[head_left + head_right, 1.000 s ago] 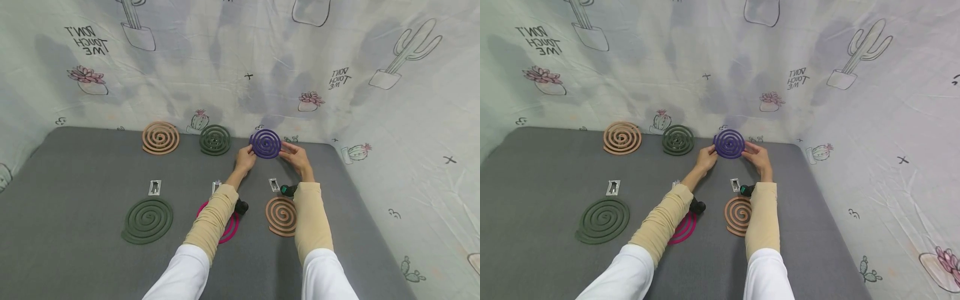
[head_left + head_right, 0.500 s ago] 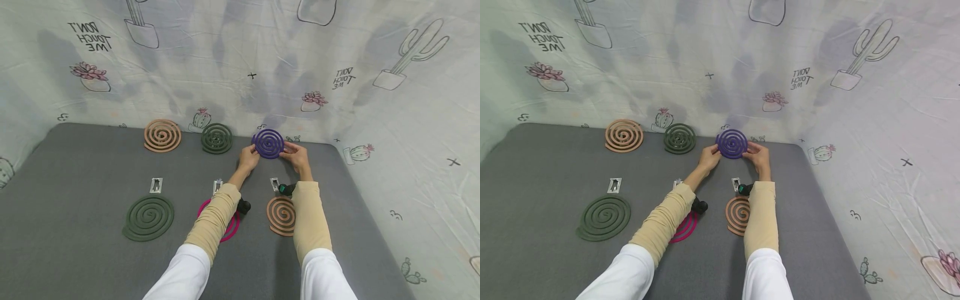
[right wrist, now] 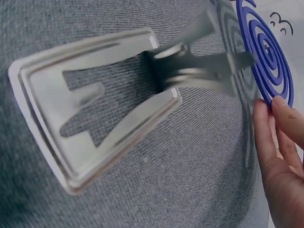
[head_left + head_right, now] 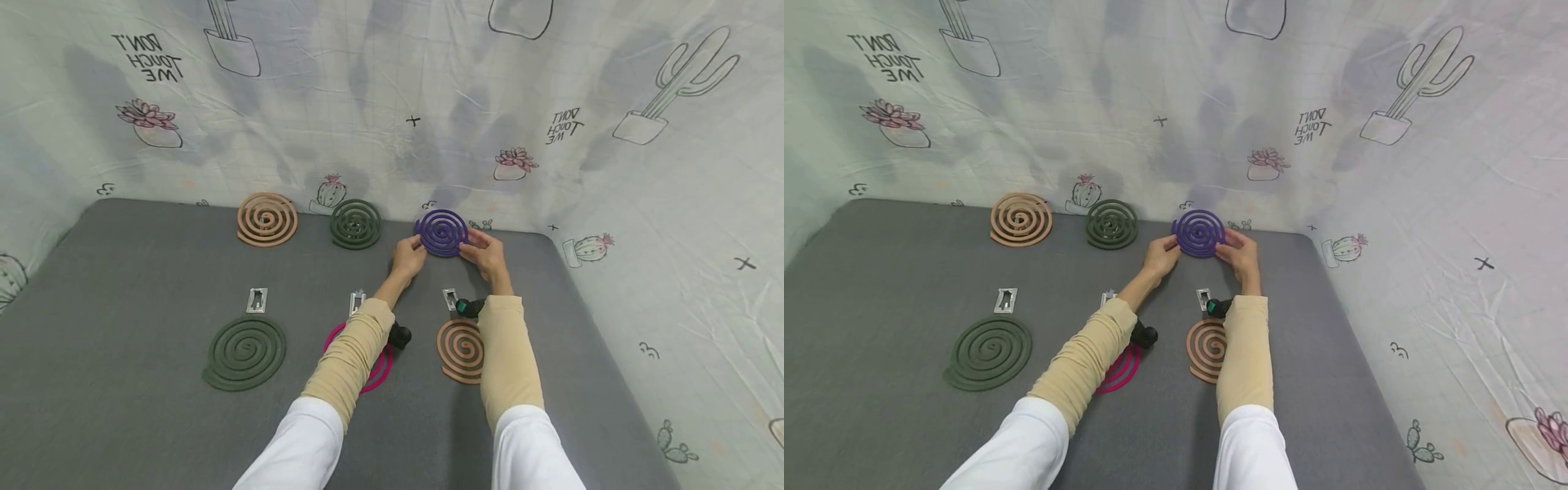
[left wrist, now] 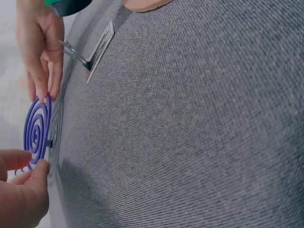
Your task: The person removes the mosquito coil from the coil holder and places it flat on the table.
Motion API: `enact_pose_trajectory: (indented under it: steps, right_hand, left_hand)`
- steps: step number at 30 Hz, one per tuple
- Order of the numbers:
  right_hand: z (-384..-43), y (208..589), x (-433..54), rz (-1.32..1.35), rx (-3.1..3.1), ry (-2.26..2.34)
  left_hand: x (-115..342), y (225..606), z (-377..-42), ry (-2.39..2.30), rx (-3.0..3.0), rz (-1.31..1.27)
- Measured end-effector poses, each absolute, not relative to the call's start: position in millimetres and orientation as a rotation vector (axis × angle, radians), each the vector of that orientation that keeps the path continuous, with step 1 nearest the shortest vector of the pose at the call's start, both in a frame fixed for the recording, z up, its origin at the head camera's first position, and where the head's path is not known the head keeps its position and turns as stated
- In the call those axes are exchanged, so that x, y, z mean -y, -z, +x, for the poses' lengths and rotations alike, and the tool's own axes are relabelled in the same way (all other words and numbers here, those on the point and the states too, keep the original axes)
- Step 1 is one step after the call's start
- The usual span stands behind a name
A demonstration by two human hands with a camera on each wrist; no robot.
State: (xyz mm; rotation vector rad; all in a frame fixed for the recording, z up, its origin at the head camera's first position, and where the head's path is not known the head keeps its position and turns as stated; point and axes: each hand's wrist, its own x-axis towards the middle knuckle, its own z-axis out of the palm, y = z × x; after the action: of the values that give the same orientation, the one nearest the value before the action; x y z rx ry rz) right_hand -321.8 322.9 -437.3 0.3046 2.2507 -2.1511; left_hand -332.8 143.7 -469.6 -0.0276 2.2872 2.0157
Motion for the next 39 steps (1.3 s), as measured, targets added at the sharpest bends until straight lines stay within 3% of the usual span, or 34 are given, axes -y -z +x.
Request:
enact_pose_trajectory:
  steps: [11,19,28,31,36,39]
  right_hand:
    - [-322,433,-326,0.352,-2.169,2.215]
    - [-320,428,-329,0.332,-2.133,2.254]
    - [-317,421,-323,0.357,-2.059,2.396]
    - [-316,421,-323,0.289,-1.998,2.415]
    - [-314,423,-326,0.18,-1.956,2.419]
    - [-312,422,-329,0.141,-1.955,2.397]
  left_hand:
    - [-164,549,-396,-2.185,-2.278,0.037]
    - [-159,537,-387,-2.285,-2.113,0.029]
    - [-171,583,-422,-2.421,-2.02,0.067]
    - [-169,577,-418,-2.47,-1.93,0.038]
    - [-154,521,-378,-2.454,-1.828,-0.053]
    - [-151,523,-377,-2.529,-1.792,0.036]
